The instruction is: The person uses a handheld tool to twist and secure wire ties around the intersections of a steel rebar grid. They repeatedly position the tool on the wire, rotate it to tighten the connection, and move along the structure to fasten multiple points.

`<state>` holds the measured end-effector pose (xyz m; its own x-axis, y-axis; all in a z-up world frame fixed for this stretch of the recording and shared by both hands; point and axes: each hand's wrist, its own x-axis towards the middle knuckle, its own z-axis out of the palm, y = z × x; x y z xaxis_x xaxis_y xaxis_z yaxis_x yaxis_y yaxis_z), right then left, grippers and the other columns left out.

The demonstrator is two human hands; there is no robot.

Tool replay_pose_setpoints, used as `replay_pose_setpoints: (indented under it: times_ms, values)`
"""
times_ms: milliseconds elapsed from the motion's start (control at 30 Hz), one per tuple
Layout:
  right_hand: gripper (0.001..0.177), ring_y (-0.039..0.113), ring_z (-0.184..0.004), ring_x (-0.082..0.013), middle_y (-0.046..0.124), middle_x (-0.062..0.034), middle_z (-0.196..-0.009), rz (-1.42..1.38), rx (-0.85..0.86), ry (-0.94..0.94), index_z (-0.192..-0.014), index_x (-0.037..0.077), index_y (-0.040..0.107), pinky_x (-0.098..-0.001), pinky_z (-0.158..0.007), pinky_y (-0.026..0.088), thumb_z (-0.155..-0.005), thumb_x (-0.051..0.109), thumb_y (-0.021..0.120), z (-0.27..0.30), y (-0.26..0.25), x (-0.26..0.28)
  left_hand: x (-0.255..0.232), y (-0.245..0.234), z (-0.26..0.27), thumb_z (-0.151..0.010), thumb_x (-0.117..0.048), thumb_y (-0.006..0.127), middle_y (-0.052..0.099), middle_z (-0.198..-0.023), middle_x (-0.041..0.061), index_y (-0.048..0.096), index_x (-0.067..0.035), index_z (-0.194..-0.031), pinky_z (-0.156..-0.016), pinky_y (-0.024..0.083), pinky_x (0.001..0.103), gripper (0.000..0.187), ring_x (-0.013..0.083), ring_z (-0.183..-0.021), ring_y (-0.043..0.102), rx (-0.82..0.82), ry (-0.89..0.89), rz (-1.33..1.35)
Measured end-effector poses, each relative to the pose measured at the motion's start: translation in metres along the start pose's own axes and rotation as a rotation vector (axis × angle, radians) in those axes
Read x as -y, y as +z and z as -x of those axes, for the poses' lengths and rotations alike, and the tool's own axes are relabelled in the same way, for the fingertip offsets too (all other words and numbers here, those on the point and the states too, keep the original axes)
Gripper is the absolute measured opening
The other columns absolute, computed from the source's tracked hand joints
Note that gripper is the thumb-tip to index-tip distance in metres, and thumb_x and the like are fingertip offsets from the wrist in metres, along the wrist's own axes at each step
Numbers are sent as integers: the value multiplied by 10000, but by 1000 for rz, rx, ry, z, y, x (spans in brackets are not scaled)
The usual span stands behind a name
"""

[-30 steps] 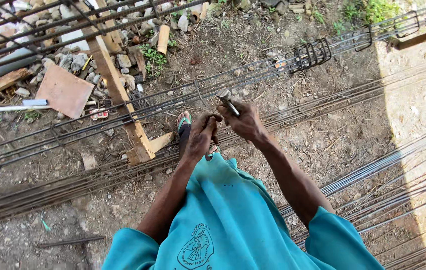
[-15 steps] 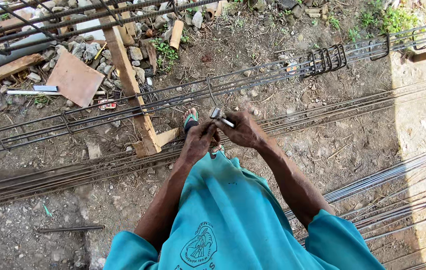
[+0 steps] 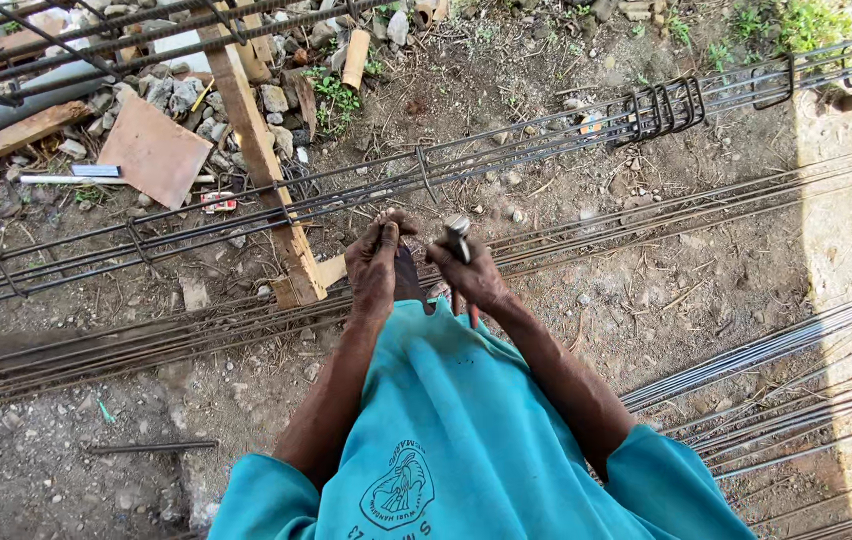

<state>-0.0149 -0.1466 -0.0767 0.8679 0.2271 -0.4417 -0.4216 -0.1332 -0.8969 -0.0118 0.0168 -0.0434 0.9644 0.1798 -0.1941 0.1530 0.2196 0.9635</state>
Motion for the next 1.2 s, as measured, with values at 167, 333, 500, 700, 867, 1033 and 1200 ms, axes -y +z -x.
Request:
replay_pose_setpoints:
  times_ms: [167,333,500,700,867,1033,1200]
  values:
    - [130,667,-614,-288,696,-175,-722,366,-2,-284,-883,59,704,-368,-632,531,-972,134,647,29,-3,60,2,8,0,-1049,-143,541,762,-873,188,711,-32,-1131,-629,409,234,219,121,-701,588,-267,-199,244]
    - [201,665,-789,-503,701,-257,-808,544,-20,-350,-1055,26,706,-571,-682,549,-856,4,679,38,-7,71,11,4,3,-1092,-187,470,749,-951,179,688,-24,-1199,-688,451,310,292,137,-772,574,-158,-180,68]
    - [142,672,-775,-460,698,-188,-781,544,-16,-230,-1015,105,710,-545,-682,534,-900,76,633,39,-12,24,22,0,5,-1097,-228,466,751,-888,163,698,-30,-1146,-664,476,316,310,143,-751,615,-97,-261,44]
    - [115,569,-620,-136,654,-52,-642,210,-172,39,-918,147,775,-334,-596,468,-944,239,711,31,-22,-21,59,-1,-7,-1061,-235,560,752,-890,172,736,-23,-1050,-679,525,351,275,196,-733,675,-12,-393,231]
    - [85,571,-661,-118,652,-116,-651,246,-299,0,-961,122,761,-275,-598,455,-943,201,736,20,-29,-55,97,9,-27,-1009,-247,618,759,-856,166,740,-34,-986,-653,542,308,246,184,-692,704,52,-480,176]
    - [101,548,-563,-151,644,-57,-632,342,-266,128,-938,168,765,-305,-547,441,-955,239,695,29,-46,-49,91,19,-36,-1002,-251,648,758,-907,141,731,-87,-1043,-704,542,341,188,199,-795,719,144,-475,95]
    - [166,539,-643,-228,685,-152,-785,191,-362,237,-1072,94,740,-335,-627,459,-1006,214,646,40,-59,-55,111,-4,-76,-1078,-227,500,692,-966,190,622,-69,-1053,-909,540,474,201,328,-966,689,178,113,-668]
